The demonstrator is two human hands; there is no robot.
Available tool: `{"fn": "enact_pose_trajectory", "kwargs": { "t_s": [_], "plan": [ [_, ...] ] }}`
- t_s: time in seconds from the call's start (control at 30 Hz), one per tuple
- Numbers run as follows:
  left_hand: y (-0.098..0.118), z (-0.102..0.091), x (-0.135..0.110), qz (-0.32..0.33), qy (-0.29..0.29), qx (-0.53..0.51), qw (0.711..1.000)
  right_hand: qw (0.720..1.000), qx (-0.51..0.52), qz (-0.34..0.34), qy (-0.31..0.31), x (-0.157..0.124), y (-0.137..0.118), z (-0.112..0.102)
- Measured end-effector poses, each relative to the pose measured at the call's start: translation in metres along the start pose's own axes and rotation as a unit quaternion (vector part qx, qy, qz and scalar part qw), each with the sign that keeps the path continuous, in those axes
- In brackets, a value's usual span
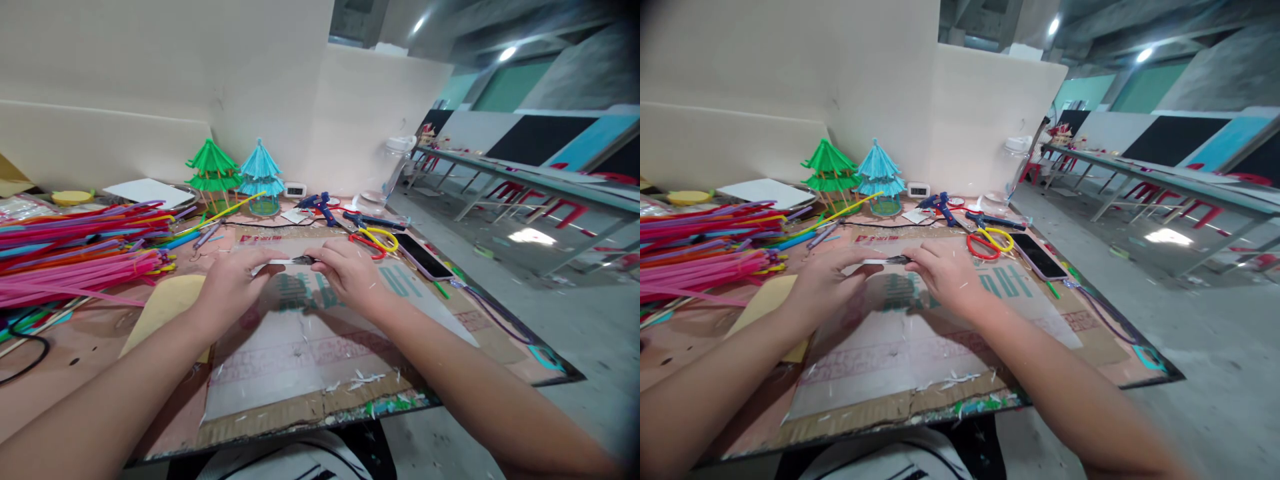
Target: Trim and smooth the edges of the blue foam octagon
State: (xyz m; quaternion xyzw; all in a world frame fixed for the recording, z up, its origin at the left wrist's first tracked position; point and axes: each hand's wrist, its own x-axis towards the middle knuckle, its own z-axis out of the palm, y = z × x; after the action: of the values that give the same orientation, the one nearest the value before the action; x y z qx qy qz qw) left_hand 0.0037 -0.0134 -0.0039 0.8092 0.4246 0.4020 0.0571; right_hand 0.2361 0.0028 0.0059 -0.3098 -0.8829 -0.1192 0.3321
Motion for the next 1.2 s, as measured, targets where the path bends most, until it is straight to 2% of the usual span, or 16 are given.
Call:
{"fn": "enact_pose_trajectory", "kwargs": {
  "t_s": [0.3,0.53,0.8,1.2],
  "plan": [
    [-0.0017,-0.0004,0.0013,-0.009,-0.001,0.013,1.000,0.998,0.042,0.037,0.014,-0.0015,0.0020,0.0007],
    [-0.0019,0.0009,0.0006,-0.003,-0.007,0.022,1.000,1.000,0.021,0.011,-0.006,-0.0020,0.0025,0.0031],
    [-0.0021,0.0023,0.0001,0.019,-0.005,0.029,0.999,0.999,0.023,0.016,-0.026,-0.0029,0.0018,0.0059],
    [0.0005,0.0020,0.0011,-0.011,-0.024,0.006,1.000,0.999,0.020,0.027,-0.027,-0.0027,0.0005,0.0039]
  ]
}}
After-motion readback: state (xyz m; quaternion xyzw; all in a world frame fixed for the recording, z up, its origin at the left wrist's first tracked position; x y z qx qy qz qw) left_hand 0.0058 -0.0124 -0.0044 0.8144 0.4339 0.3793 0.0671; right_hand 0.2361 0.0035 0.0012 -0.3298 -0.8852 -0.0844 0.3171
